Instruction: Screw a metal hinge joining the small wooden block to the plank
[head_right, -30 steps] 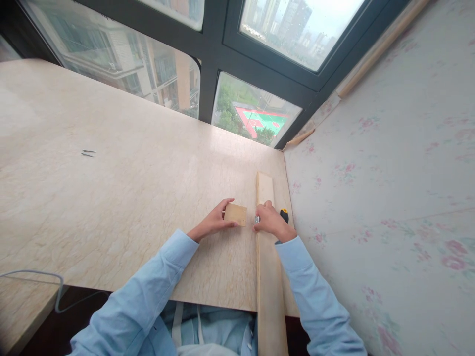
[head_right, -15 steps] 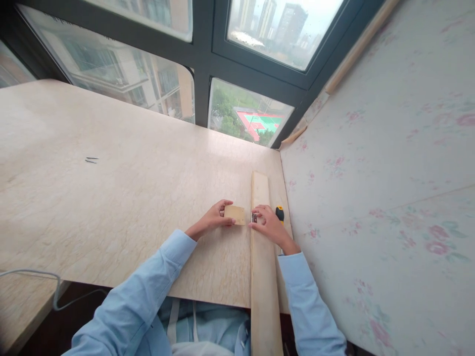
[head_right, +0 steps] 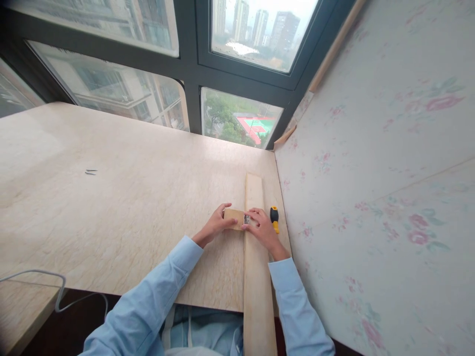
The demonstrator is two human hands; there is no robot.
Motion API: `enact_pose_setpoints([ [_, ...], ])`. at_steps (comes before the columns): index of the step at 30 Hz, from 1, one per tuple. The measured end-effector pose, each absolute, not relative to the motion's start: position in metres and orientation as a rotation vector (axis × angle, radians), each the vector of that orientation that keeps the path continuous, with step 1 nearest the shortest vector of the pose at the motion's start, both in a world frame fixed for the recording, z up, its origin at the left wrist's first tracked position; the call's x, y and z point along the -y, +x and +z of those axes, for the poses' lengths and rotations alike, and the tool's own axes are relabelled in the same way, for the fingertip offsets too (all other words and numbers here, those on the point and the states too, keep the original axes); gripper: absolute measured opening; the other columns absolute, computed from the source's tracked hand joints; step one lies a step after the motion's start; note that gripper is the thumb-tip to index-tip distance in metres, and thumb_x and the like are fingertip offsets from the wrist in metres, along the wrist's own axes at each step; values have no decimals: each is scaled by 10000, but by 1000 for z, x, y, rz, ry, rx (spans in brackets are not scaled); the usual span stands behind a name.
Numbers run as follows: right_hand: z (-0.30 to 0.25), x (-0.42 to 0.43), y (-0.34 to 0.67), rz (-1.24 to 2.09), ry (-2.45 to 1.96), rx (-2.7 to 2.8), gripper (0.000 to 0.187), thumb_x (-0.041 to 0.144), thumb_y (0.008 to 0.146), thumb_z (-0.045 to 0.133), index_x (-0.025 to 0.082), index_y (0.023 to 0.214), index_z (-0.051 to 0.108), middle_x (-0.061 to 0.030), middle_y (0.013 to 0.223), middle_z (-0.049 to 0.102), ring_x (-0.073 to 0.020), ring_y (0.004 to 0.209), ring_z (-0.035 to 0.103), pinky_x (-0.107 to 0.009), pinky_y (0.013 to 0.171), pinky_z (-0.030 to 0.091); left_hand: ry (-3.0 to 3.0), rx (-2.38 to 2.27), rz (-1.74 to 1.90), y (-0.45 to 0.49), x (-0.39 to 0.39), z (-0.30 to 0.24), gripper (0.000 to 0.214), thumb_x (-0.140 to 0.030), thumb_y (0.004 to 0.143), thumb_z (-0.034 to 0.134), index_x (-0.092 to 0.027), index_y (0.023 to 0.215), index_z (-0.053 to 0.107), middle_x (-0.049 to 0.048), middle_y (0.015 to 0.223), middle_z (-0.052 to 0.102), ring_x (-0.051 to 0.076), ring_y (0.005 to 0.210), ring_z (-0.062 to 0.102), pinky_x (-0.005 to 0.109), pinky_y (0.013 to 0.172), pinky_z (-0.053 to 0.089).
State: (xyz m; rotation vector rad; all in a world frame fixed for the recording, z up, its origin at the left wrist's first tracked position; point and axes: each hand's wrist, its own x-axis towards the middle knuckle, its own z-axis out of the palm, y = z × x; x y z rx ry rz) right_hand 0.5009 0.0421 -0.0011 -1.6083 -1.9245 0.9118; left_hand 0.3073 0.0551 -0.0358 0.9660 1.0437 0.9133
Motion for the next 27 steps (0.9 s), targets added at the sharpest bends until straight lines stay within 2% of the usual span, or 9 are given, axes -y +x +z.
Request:
enact_pose_setpoints([
  [4, -3, -40, 501, 903, -1614, 1907, 424, 337, 786, 696, 223, 1194, 667, -95, 1311, 531, -211, 1136, 559, -301, 813, 493, 939, -1090, 906, 313, -54, -37, 586, -207, 693, 684, -100, 1235, 490, 111, 1043, 603, 190, 863, 599, 285, 715, 484],
  [10, -8, -35, 501, 897, -1611, 1852, 408, 342, 777, 690, 240, 1171, 668, -94, 1332, 524, -236, 1239, 514, -343, 881, 498, 821, -1088, 905, 317, -56, -36, 506, -152, 640, 671, -142, 1122, 520, 64, 947, 605, 152, 758, 592, 242, 632, 453],
  [15, -12, -33, 501, 884, -1598, 1836, 394, 354, 779, 692, 256, 1160, 670, -92, 1322, 533, -246, 1251, 510, -373, 915, 499, 713, -1042, 872, 317, -60, -30, 505, -152, 623, 711, -148, 1094, 529, 62, 936, 619, 149, 736, 605, 246, 624, 458],
  [21, -19, -32, 503, 827, -1546, 1865, 376, 336, 816, 661, 217, 1172, 667, -105, 1294, 540, -231, 1249, 516, -348, 929, 500, 710, -1044, 834, 317, -66, -29, 606, -152, 563, 798, -136, 1103, 523, 59, 924, 625, 145, 723, 615, 254, 633, 464],
  [27, -23, -31, 503, 774, -1525, 1873, 338, 312, 829, 660, 224, 1155, 675, -103, 1279, 559, -231, 1235, 526, -392, 1009, 473, 771, -1130, 815, 322, -67, -29, 647, -161, 551, 817, -129, 1121, 514, 45, 870, 628, 148, 679, 609, 258, 611, 450],
])
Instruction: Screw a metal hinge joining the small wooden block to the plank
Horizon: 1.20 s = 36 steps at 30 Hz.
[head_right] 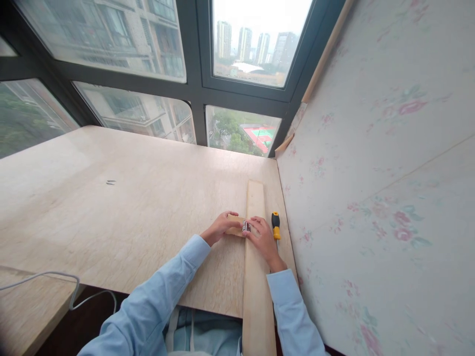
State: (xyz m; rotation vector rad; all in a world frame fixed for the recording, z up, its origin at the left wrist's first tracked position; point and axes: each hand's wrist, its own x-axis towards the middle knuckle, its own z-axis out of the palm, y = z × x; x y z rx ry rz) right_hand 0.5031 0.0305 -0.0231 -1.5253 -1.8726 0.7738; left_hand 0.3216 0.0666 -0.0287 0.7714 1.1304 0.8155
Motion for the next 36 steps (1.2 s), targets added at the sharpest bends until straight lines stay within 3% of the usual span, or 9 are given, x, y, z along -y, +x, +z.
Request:
enact_pose_setpoints([
  [5, -27, -29, 503, 670, -1442, 1909, 288, 307, 859, 632, 201, 1120, 693, -102, 1210, 593, -216, 1183, 555, -403, 1091, 405, 764, -1193, 867, 325, -64, -27, 609, -159, 553, 817, -141, 1086, 525, 17, 818, 612, 143, 653, 591, 259, 593, 447],
  [13, -41, -31, 507, 623, -1349, 1843, 325, 443, 845, 649, 237, 1082, 733, -96, 1152, 635, -268, 1128, 588, -462, 1036, 438, 666, -1207, 977, 333, -61, -27, 543, -72, 523, 795, -169, 989, 534, -18, 748, 604, 144, 653, 596, 255, 596, 462],
  [36, -42, -29, 509, 592, -1299, 1898, 298, 402, 874, 643, 246, 1119, 711, -96, 1173, 629, -242, 1156, 569, -464, 1061, 417, 643, -1288, 983, 339, -64, -27, 520, -43, 524, 762, -161, 972, 527, -19, 729, 584, 143, 648, 577, 244, 574, 438],
])
